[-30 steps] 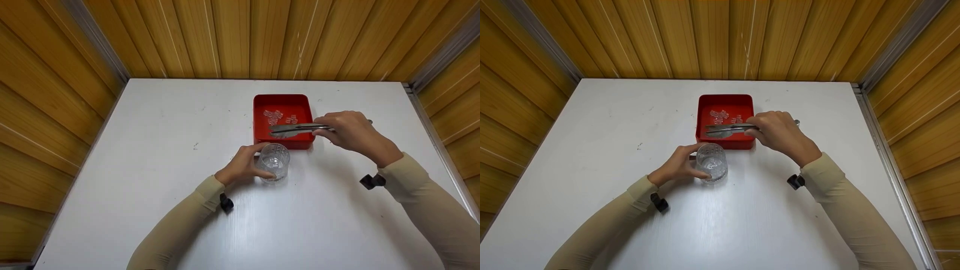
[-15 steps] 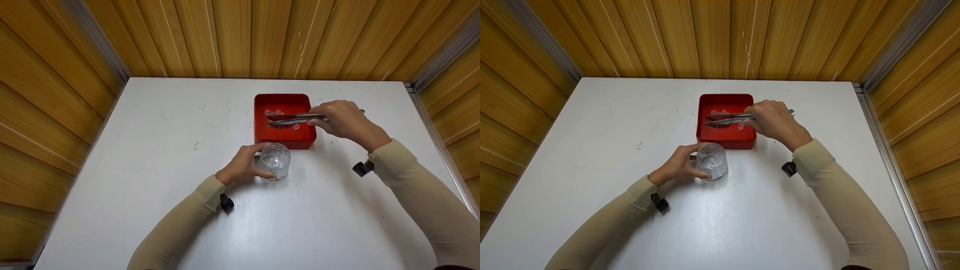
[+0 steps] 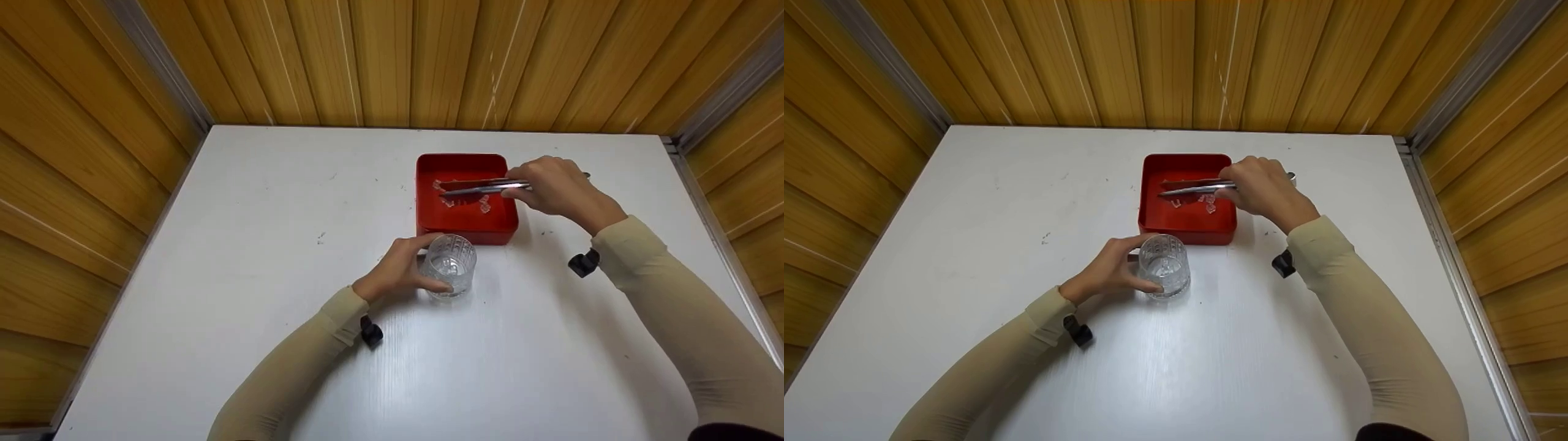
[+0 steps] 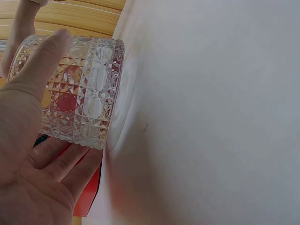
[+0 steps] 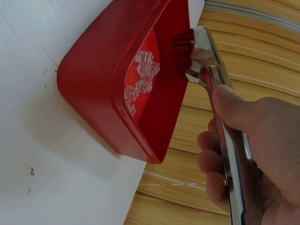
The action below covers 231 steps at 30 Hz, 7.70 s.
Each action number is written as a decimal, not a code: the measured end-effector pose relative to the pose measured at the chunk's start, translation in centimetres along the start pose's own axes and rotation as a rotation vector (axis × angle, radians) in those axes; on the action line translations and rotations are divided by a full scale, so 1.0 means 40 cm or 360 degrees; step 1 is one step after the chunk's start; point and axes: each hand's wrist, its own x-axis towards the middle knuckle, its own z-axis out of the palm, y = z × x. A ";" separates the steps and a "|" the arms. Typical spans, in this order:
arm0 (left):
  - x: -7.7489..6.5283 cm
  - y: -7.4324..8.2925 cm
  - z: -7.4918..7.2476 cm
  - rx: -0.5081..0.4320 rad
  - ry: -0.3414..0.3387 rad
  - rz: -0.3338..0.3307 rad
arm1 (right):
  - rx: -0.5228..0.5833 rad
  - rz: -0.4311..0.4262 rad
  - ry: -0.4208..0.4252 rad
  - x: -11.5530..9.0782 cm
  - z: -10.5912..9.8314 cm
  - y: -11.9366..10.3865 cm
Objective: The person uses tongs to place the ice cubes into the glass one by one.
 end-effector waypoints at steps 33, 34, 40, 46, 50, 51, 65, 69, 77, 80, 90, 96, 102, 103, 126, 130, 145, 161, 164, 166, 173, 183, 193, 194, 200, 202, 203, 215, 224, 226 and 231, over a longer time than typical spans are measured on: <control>0.000 0.001 0.002 0.0047 0.0001 -0.0011 | -0.0047 0.0055 -0.0222 0.054 0.024 0.008; 0.001 0.001 0.002 0.0047 0.0001 -0.0012 | -0.0047 0.0056 -0.0228 0.056 0.024 0.006; 0.001 0.001 0.001 0.0024 0.0005 -0.0003 | -0.0070 0.0046 -0.0240 0.064 0.022 0.002; 0.002 -0.001 0.002 -0.0011 0.0009 0.0021 | -0.0091 0.0063 -0.0259 0.069 0.026 0.003; 0.001 0.001 0.001 -0.0054 0.0003 0.0018 | -0.0102 0.0075 -0.0253 0.071 0.029 0.006; 0.000 0.002 0.001 -0.0062 0.0004 0.0018 | -0.0108 0.0075 -0.0251 0.071 0.029 0.005; 0.002 0.005 0.001 -0.0035 0.0001 0.0002 | -0.0109 0.0085 -0.0279 0.070 0.026 0.005; 0.002 0.005 0.000 -0.0016 0.0004 -0.0009 | -0.0124 0.0095 -0.0288 0.070 0.026 0.004; 0.004 0.003 0.001 0.0001 0.0002 -0.0016 | -0.0124 0.0109 -0.0291 0.071 0.027 0.004; 0.002 0.002 0.002 -0.0027 0.0010 0.0006 | -0.0122 0.0112 -0.0282 0.072 0.029 0.005; 0.000 0.002 0.006 -0.0026 0.0009 -0.0012 | -0.0081 0.0119 -0.0272 0.062 0.019 0.012; -0.001 0.001 0.005 -0.0018 0.0001 -0.0042 | -0.0053 0.0108 -0.0208 0.038 -0.011 0.018; 0.000 0.002 0.001 -0.0027 -0.0003 -0.0037 | -0.0037 0.0121 -0.0179 0.011 -0.039 0.022; -0.001 0.003 0.001 -0.0028 -0.0005 -0.0038 | -0.0029 0.0132 -0.0182 0.006 -0.043 0.020; -0.002 0.002 -0.005 0.0011 -0.0004 -0.0044 | 0.0004 0.0029 0.0084 -0.115 -0.093 -0.032; -0.002 0.000 -0.005 -0.0003 -0.0004 -0.0048 | 0.0000 -0.0008 0.0102 -0.131 -0.099 -0.048; -0.003 -0.004 -0.003 -0.0020 -0.0006 -0.0050 | -0.0012 -0.0278 0.0242 -0.184 -0.083 -0.082; -0.002 0.000 -0.008 -0.0009 -0.0010 -0.0008 | -0.0006 -0.0412 0.0241 -0.202 -0.055 -0.119; -0.002 -0.001 -0.009 -0.0017 -0.0009 0.0003 | 0.0004 -0.0408 0.0222 -0.199 -0.050 -0.125; -0.002 -0.001 -0.010 -0.0017 -0.0010 0.0005 | 0.0012 -0.0408 0.0218 -0.198 -0.048 -0.129; 0.000 0.000 -0.009 -0.0003 -0.0016 0.0017 | 0.0025 -0.0415 0.0215 -0.196 -0.040 -0.131; -0.001 0.000 -0.007 -0.0034 -0.0025 0.0013 | 0.0016 -0.0382 0.0171 -0.195 -0.033 -0.134; -0.003 0.000 -0.006 0.0004 -0.0013 0.0003 | 0.0013 -0.0327 0.0122 -0.195 -0.025 -0.135; -0.003 0.000 -0.007 0.0002 -0.0014 0.0002 | 0.0017 -0.0318 0.0117 -0.195 -0.025 -0.134; -0.004 0.000 -0.005 -0.0023 -0.0021 -0.0027 | 0.0034 -0.0344 0.0147 -0.197 -0.022 -0.130; -0.004 0.002 -0.005 -0.0023 -0.0023 -0.0047 | 0.0033 -0.0372 0.0172 -0.198 -0.021 -0.128; -0.004 0.002 -0.005 -0.0022 -0.0022 -0.0053 | 0.0032 -0.0383 0.0182 -0.198 -0.021 -0.126; -0.003 0.000 -0.005 0.0011 -0.0011 -0.0049 | 0.0059 -0.0336 0.0159 -0.196 -0.016 -0.121; -0.003 0.000 -0.006 0.0018 -0.0014 -0.0038 | 0.0085 -0.0348 0.0220 -0.182 -0.014 -0.105; -0.002 -0.001 -0.006 0.0018 -0.0017 -0.0036 | 0.0083 -0.0347 0.0220 -0.176 -0.013 -0.101; -0.001 -0.001 -0.005 0.0037 -0.0007 -0.0010 | 0.0091 -0.0350 0.0230 -0.152 -0.015 -0.090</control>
